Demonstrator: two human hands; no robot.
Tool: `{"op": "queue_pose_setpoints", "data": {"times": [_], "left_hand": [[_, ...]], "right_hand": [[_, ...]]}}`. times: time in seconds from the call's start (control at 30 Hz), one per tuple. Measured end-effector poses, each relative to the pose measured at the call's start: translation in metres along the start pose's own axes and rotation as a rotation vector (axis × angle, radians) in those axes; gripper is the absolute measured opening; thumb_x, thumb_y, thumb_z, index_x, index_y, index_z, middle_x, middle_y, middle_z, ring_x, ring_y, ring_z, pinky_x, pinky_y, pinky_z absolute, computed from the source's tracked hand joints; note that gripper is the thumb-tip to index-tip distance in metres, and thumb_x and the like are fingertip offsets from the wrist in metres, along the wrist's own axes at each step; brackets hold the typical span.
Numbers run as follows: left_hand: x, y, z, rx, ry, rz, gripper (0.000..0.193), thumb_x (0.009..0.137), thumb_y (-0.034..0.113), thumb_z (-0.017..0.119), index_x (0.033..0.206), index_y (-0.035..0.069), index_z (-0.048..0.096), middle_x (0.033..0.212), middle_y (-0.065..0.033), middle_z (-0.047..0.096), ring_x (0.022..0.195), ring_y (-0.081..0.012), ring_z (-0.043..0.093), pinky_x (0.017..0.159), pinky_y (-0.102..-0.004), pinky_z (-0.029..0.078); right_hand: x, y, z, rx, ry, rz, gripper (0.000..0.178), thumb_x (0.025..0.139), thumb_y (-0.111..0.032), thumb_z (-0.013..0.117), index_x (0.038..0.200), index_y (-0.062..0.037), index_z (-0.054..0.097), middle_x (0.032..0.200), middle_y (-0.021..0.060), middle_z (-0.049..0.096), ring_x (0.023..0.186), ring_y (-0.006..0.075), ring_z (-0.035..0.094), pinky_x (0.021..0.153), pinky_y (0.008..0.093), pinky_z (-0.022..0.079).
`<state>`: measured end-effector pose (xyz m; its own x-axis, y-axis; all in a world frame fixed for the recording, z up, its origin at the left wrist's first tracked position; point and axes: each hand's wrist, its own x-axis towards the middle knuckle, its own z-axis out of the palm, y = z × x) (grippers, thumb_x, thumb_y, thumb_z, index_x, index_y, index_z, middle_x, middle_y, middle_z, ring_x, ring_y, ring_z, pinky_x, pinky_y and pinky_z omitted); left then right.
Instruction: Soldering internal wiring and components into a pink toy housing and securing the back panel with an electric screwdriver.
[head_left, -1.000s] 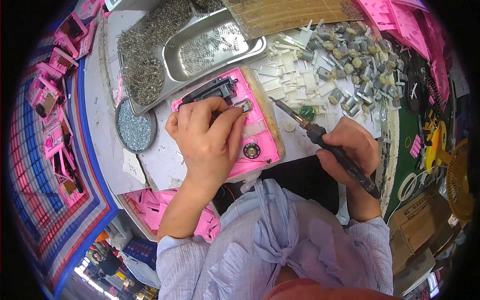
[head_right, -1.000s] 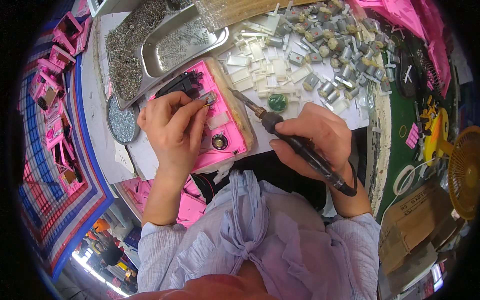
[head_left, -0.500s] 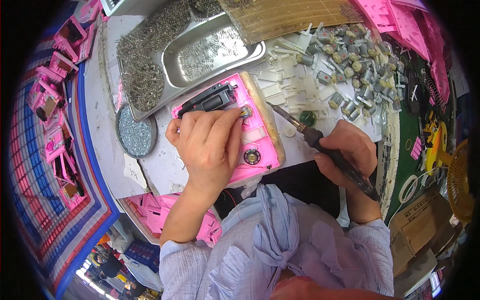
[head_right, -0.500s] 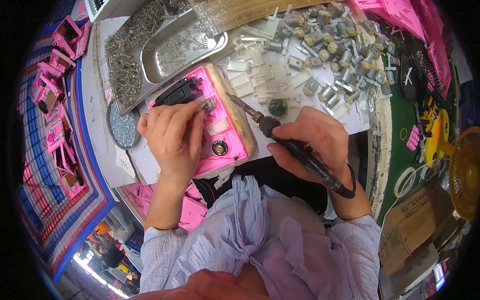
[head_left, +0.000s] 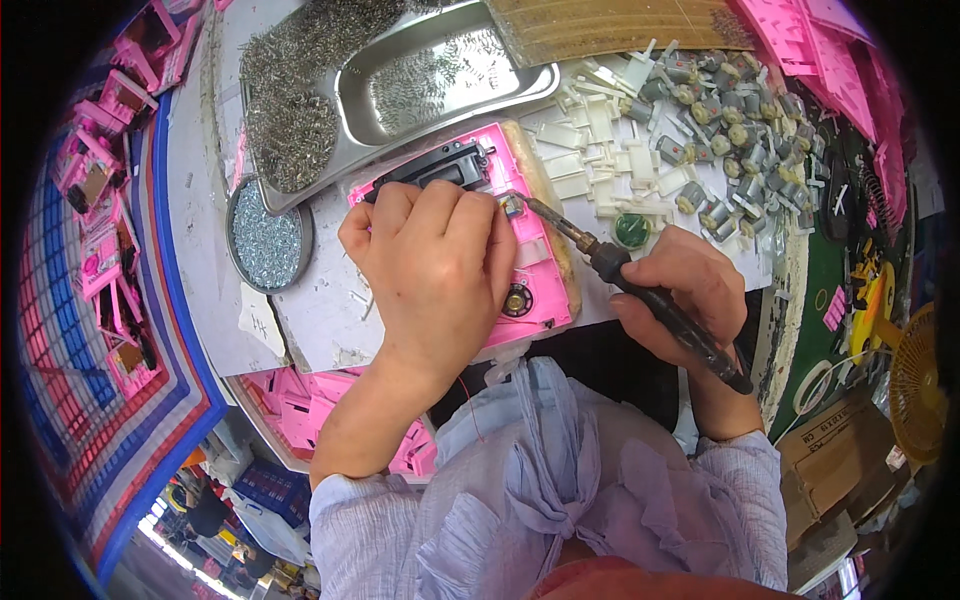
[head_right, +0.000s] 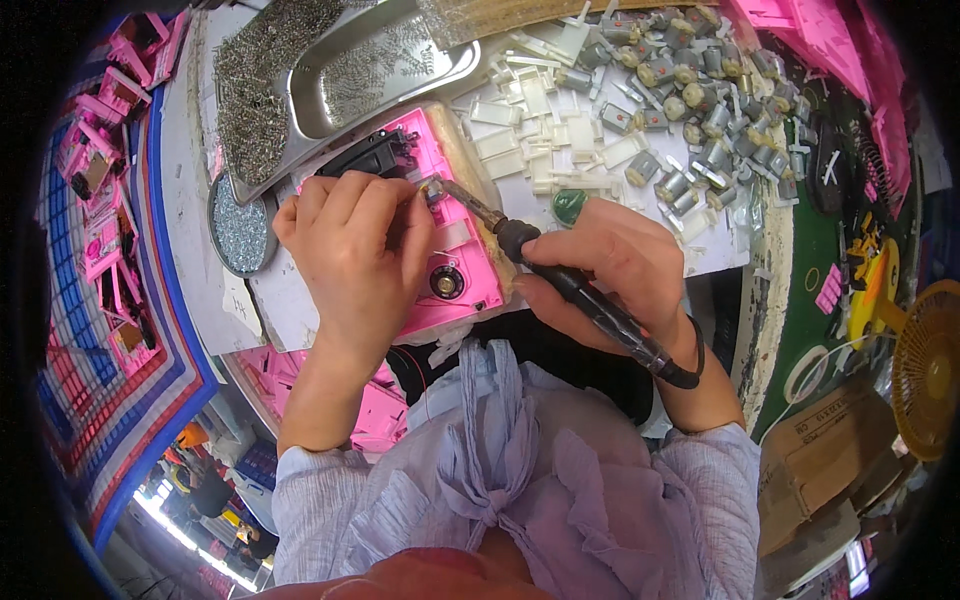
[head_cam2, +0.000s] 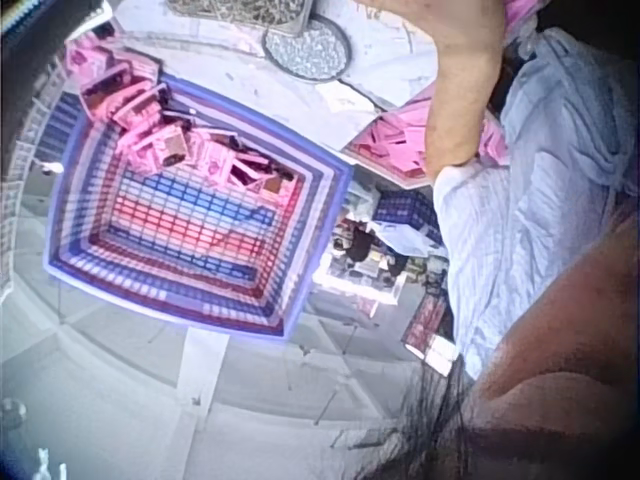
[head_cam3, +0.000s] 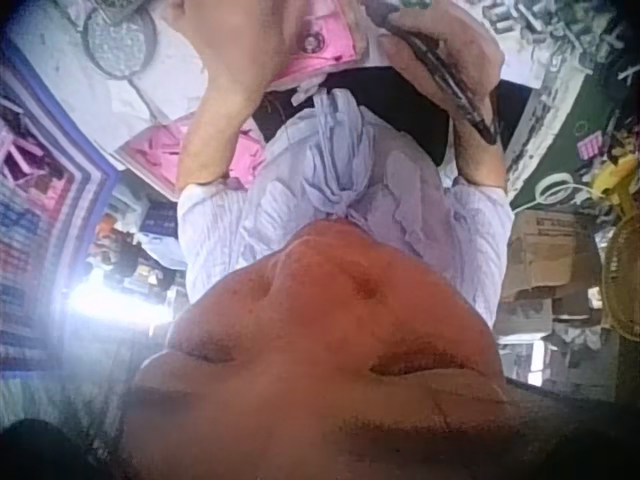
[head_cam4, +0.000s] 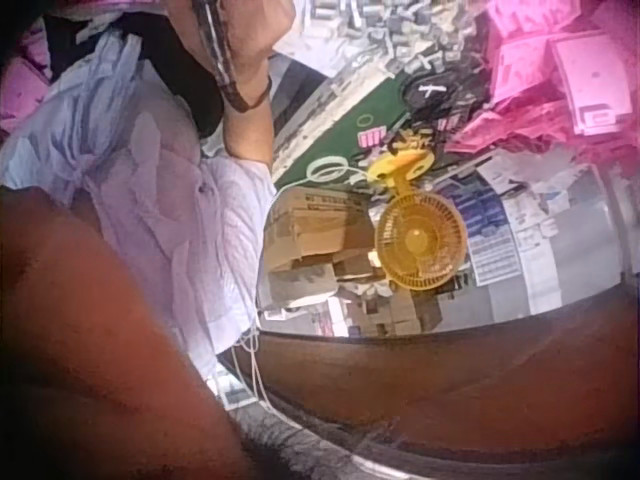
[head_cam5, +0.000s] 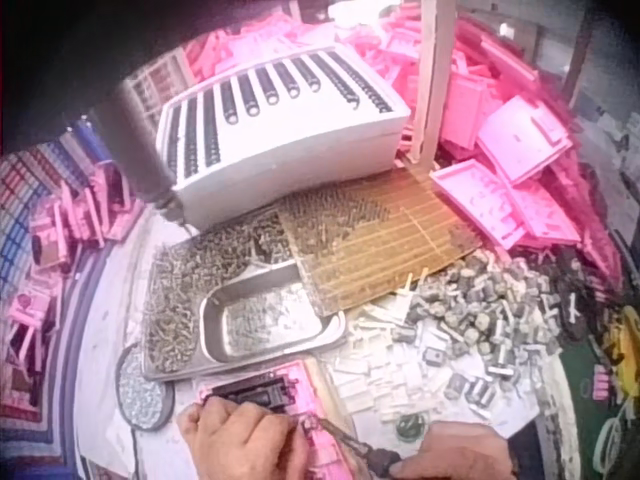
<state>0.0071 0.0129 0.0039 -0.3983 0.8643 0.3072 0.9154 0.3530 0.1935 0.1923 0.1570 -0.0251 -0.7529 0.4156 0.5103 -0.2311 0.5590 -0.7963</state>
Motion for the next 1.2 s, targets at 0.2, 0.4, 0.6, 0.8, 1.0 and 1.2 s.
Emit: {"op": "queue_pose_setpoints", "data": {"times": [0.2,0.4,0.6,0.8,1.0,1.2], "left_hand": [[-0.0001,-0.0007,0.0012,-0.006,0.007,0.014,0.014,0.076,0.013,0.080,0.084,0.013,0.069,0.082,0.0002,0.063,0.083,-0.0227,0.057,0.085,-0.0409,0.035],[0.0001,-0.0010,0.0011,0.000,-0.009,0.016,0.015,0.076,0.013,0.080,0.085,0.013,0.069,0.083,0.0005,0.064,0.083,-0.0222,0.057,0.085,-0.0407,0.035],[-0.0019,-0.0032,0.0002,-0.032,0.011,0.025,0.014,0.077,0.012,0.080,0.085,0.013,0.069,0.085,0.0005,0.065,0.084,-0.0222,0.057,0.085,-0.0404,0.034],[0.0006,-0.0020,0.0011,-0.006,-0.017,0.022,0.014,0.077,0.013,0.079,0.086,0.013,0.068,0.083,-0.0001,0.063,0.084,-0.0225,0.057,0.085,-0.0403,0.034],[0.0021,-0.0012,0.0024,0.012,-0.009,0.022,0.014,0.077,0.014,0.079,0.085,0.013,0.067,0.082,-0.0003,0.061,0.083,-0.0230,0.056,0.084,-0.0412,0.035],[0.0033,-0.0009,0.0021,0.012,-0.024,0.022,0.014,0.078,0.015,0.079,0.083,0.014,0.066,0.082,-0.0003,0.060,0.084,-0.0232,0.056,0.085,-0.0419,0.035]], "right_hand": [[-0.0006,0.0023,0.0018,0.004,-0.012,-0.003,0.034,0.075,-0.003,0.084,0.105,-0.0036,0.068,0.065,0.0038,0.056,0.053,0.0196,0.052,0.047,0.0315,0.037],[0.0001,0.0019,0.0019,0.005,-0.018,0.008,0.035,0.074,-0.002,0.084,0.105,-0.0034,0.069,0.065,0.0036,0.056,0.053,0.0192,0.052,0.047,0.0311,0.037],[0.0022,-0.0011,-0.0011,0.009,-0.001,0.017,0.036,0.073,0.000,0.085,0.104,-0.0028,0.069,0.066,0.0040,0.058,0.053,0.0187,0.053,0.048,0.0304,0.038],[0.0016,0.0009,-0.0005,0.011,-0.004,0.007,0.035,0.073,0.000,0.085,0.104,-0.0031,0.069,0.067,0.0043,0.059,0.053,0.0191,0.053,0.048,0.0305,0.038],[-0.0008,0.0068,0.0037,-0.010,-0.006,-0.012,0.035,0.073,-0.003,0.085,0.104,-0.0048,0.069,0.066,0.0042,0.056,0.052,0.0197,0.052,0.047,0.0315,0.038],[0.0024,0.0032,0.0065,-0.095,-0.051,-0.002,0.030,0.072,-0.005,0.086,0.097,-0.0058,0.070,0.064,0.0041,0.054,0.052,0.0209,0.052,0.047,0.0326,0.038]]}}
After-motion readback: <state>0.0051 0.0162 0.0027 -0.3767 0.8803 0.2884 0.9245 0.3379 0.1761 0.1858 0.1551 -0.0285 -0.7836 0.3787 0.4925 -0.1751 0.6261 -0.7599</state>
